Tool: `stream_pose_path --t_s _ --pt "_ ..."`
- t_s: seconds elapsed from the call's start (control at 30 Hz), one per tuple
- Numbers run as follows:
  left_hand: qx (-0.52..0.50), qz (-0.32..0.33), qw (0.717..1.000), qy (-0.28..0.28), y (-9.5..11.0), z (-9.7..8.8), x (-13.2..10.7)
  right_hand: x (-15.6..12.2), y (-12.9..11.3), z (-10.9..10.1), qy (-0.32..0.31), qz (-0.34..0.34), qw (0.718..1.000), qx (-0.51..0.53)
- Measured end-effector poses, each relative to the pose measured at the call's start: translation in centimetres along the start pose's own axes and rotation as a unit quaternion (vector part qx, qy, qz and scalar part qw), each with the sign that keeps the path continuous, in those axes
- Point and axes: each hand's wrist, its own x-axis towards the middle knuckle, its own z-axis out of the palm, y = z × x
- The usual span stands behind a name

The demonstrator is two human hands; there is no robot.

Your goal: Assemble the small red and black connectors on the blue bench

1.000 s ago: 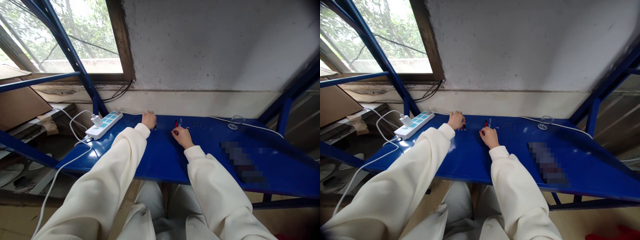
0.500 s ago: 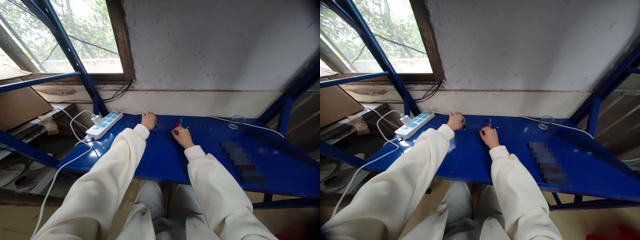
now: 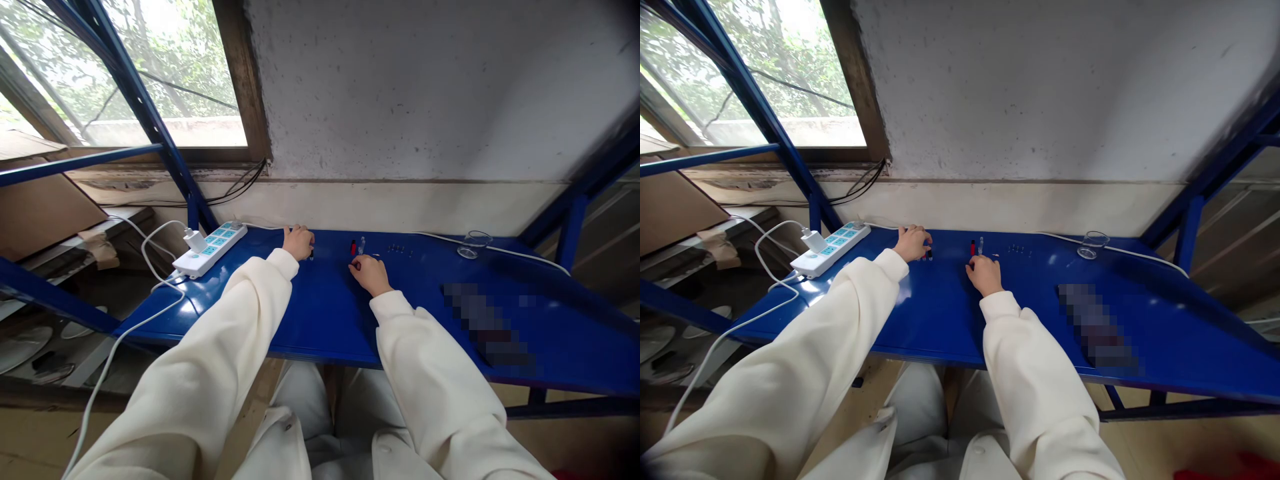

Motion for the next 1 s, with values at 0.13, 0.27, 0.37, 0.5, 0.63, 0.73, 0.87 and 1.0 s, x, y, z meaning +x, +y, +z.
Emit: stream_pose_path --t_s 0.13,0.27,0.37,0.5,0.63,0.73,0.87,1.0 --pt "-0.022 0.042 0.997 0.067 1.4 -0.8 -0.6 0.1 0.4 -0.1 0.01 0.059 0.998 -0.009" --pt "-0.073 0.158 0.982 0.077 4.6 -0.8 -1.3 0.0 0.6 -0.4 0.027 0.119 0.992 -0.02" --pt "-0.09 0.183 0.978 0.043 6.9 0.8 -1.5 -0.1 0.7 -0.6 0.042 0.146 0.988 -0.026" --pt "-0.098 0.112 0.988 0.038 8.9 3.6 -1.1 0.0 0.9 -0.6 0.045 0.162 0.985 -0.024" --pt "-0.09 0.054 0.993 0.054 10.0 5.2 -0.5 0.1 1.0 -0.5 0.041 0.156 0.987 -0.018" --pt "-0.074 0.04 0.995 0.053 10.5 5.6 -0.3 0.1 0.9 -0.4 0.04 0.154 0.987 -0.016" --pt "-0.064 0.042 0.994 0.071 10.5 5.8 0.0 0.1 0.8 0.1 0.053 0.143 0.988 -0.021" --pt "-0.082 0.027 0.992 0.091 10.0 5.7 0.4 0.3 1.0 0.8 0.076 0.134 0.988 -0.03"
